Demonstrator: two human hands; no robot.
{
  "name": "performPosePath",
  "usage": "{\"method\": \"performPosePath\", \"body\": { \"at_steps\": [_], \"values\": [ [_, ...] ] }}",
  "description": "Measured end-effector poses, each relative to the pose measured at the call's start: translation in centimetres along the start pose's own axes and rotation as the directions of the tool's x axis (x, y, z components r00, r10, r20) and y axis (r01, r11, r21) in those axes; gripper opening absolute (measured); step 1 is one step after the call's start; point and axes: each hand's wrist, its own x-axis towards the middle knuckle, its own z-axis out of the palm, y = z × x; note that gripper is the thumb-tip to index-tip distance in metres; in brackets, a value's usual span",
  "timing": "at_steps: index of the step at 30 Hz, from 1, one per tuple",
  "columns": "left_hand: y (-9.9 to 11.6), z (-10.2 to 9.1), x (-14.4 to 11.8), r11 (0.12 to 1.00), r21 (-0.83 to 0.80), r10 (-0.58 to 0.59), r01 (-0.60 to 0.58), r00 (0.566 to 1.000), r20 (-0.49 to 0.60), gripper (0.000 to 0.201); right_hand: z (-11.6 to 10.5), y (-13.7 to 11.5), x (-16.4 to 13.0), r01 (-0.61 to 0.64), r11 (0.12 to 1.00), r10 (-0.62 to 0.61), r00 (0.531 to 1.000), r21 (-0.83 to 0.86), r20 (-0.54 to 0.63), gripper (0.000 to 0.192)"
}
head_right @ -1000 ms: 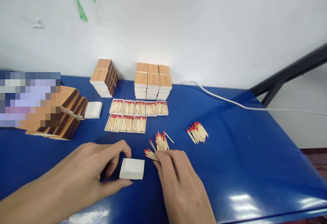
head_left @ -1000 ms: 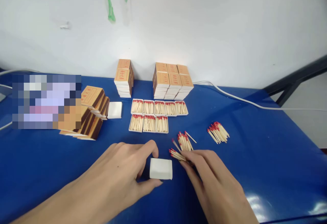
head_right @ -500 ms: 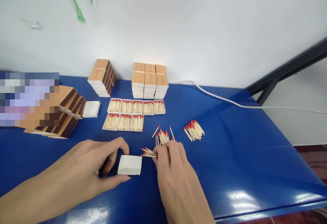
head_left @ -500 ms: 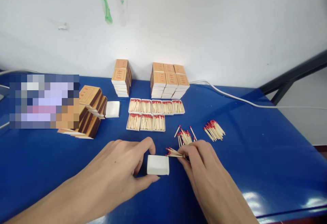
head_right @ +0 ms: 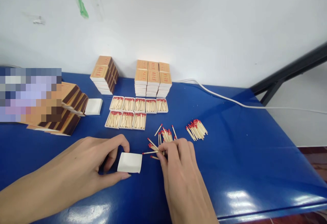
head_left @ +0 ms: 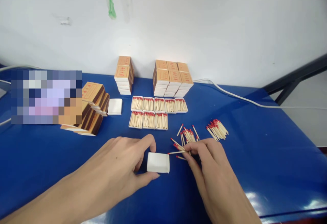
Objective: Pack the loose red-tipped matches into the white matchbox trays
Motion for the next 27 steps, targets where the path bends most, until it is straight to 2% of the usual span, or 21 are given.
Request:
{"method": "performPosePath", "body": {
  "at_steps": [7,11,16,19,21,24,27],
  "values": [
    [0.5,-0.3,0.3,1.000,-0.016,-0.015,0.015,1.000,0.014,0.025,-0.9,0.0,0.4,-0.123,0.981,0.121,0.992,0.153,0.024,0.020],
    [0.5,-0.3,0.4,1.000,-0.010,-0.028,0.029,0.999,0.024,0.025,-1.7,0.2,0.9,-0.194,0.957,0.187,0.981,0.214,0.052,0.017],
    [0.3,0.0,0.5,1.000,-0.013,-0.007,0.006,1.000,-0.006,0.026,-2.6,0.1,1.7,-0.181,0.963,0.186,0.982,0.197,-0.008,0.016],
    [0.1,0.3,0.6,1.000,-0.019,0.008,-0.008,1.000,-0.020,0.024,-2.5,-1.1,2.1,-0.064,0.983,0.059,0.998,0.173,0.033,0.014],
    [0.0,0.4,0.6,1.000,-0.009,0.002,-0.003,1.000,-0.031,0.023,-2.1,-2.0,2.4,0.089,0.991,-0.097,0.992,0.095,0.081,0.019],
    [0.0,0.5,0.5,1.000,-0.008,-0.018,0.018,0.999,-0.032,0.023,-1.5,-3.2,2.9,0.318,0.936,-0.297,0.943,-0.149,0.150,0.030],
    [0.2,0.5,0.3,1.000,-0.019,-0.012,0.011,1.000,-0.025,0.023,-1.2,-4.1,3.5,0.449,0.838,-0.390,0.890,-0.310,0.234,0.028]
  ]
}}
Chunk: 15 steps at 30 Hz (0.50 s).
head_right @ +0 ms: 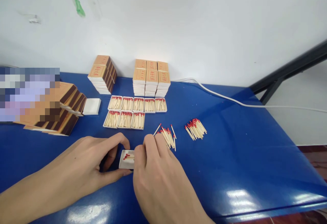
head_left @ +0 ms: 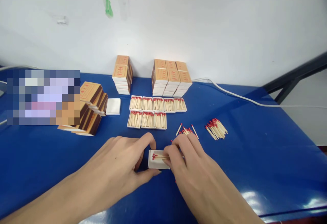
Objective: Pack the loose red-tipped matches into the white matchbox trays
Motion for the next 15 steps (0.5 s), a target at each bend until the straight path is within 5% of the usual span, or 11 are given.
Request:
{"method": "performPosePath", "body": {
  "at_steps": [7,11,15],
  "values": [
    [0.3,-0.2,0.4,1.000,0.002,0.007,-0.007,1.000,-0.008,0.018,-0.3,-0.4,0.9,0.011,1.000,-0.012,0.999,0.025,0.043,0.020],
    [0.2,-0.1,0.3,1.000,-0.004,0.015,-0.015,1.000,-0.014,0.022,-0.4,0.7,0.0,-0.011,0.982,0.003,0.999,0.187,0.044,0.021],
    [0.1,-0.2,0.0,0.999,-0.017,0.043,-0.044,0.997,-0.065,0.019,-0.9,2.5,-2.2,-0.196,0.876,0.231,0.973,0.441,-0.027,0.024]
  ]
}}
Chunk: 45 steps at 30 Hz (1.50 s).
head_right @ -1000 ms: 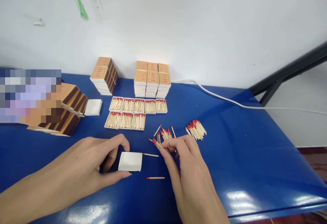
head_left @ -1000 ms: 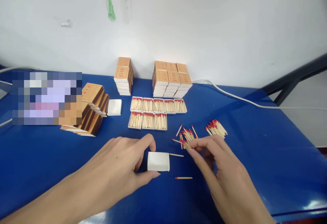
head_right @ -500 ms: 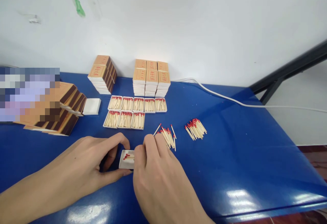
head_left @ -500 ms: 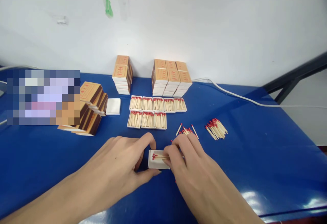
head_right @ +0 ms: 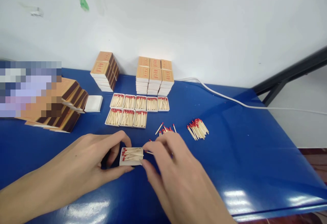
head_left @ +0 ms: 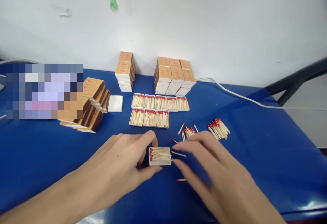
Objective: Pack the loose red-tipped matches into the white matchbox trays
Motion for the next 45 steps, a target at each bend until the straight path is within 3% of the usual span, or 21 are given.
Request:
{"method": "performPosePath", "body": {
  "at_steps": [3,5,7,13,19,25,31,34,35,38,45],
  "values": [
    [0.3,-0.4,0.0,0.997,-0.072,0.023,-0.033,0.990,-0.136,0.020,-1.2,1.3,-1.7,-0.104,0.994,0.105,0.993,0.026,-0.046,0.016],
    [0.7,-0.6,0.1,0.991,-0.117,0.032,-0.061,0.970,-0.241,0.022,-1.6,1.9,-2.7,-0.134,0.990,0.133,0.991,0.047,0.010,0.016],
    [1.0,-0.5,0.1,0.987,-0.141,0.037,-0.078,0.961,-0.273,0.022,-1.6,2.2,-3.5,-0.117,0.988,0.111,0.992,0.100,0.066,0.016],
    [0.8,0.3,0.2,0.974,-0.221,0.025,-0.046,0.995,-0.095,0.022,-0.8,2.5,-4.7,-0.100,0.982,0.069,0.980,0.159,0.187,0.020],
    [0.7,1.3,0.2,0.969,-0.230,0.066,-0.086,0.993,-0.095,0.023,-0.3,2.7,-4.7,-0.156,0.972,0.108,0.962,0.178,0.252,0.028],
    [0.6,1.8,0.2,0.981,-0.152,0.096,-0.118,0.984,-0.149,0.021,-0.9,3.5,-4.8,-0.152,0.973,0.111,0.968,0.175,0.227,0.029],
    [-0.2,1.5,0.4,0.993,-0.041,0.105,-0.112,0.985,-0.134,0.022,-1.6,2.3,-3.9,-0.145,0.986,0.142,0.989,0.087,0.033,0.014],
    [-0.3,1.5,0.3,0.993,0.007,0.120,-0.120,0.985,-0.127,0.023,-0.5,0.7,-2.6,-0.106,0.993,0.104,0.994,0.054,0.031,0.024],
    [-0.3,1.5,0.2,0.993,0.014,0.120,-0.119,0.985,-0.121,0.023,0.0,0.3,-2.2,-0.081,0.996,0.077,0.993,0.041,0.090,0.025],
    [-0.3,1.6,0.2,0.993,0.013,0.114,-0.114,0.987,-0.112,0.021,1.3,-0.6,-1.2,-0.014,1.000,0.014,1.000,0.025,0.003,0.028],
    [-0.2,1.5,0.3,0.991,-0.003,0.134,-0.136,0.983,-0.128,0.020,1.7,-0.1,-0.6,-0.046,0.998,0.043,0.998,0.047,0.051,0.020]
  ]
}}
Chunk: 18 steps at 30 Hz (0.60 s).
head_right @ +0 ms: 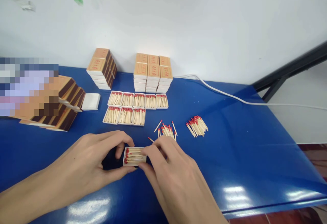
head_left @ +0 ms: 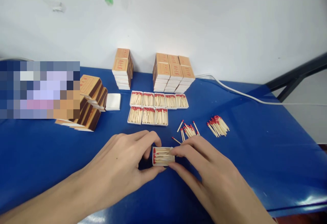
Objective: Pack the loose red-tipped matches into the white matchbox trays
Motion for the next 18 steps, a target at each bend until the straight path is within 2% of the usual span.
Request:
{"method": "performPosePath", "body": {
  "at_steps": [7,14,18],
  "values": [
    [-0.2,0.0,0.0,1.000,-0.012,0.001,-0.001,1.000,0.018,0.024,-0.4,0.7,0.8,0.091,0.995,-0.087,0.992,-0.043,0.089,0.028],
    [-0.4,-0.1,0.0,1.000,-0.021,-0.005,0.006,0.999,0.035,0.022,-1.0,1.8,1.3,0.080,0.991,-0.098,0.979,0.103,0.180,0.016],
    [-0.3,-0.2,-0.1,1.000,-0.028,-0.007,0.008,0.999,0.042,0.024,-1.3,1.8,1.1,-0.014,0.977,-0.027,0.981,0.211,0.193,0.014]
  ]
}}
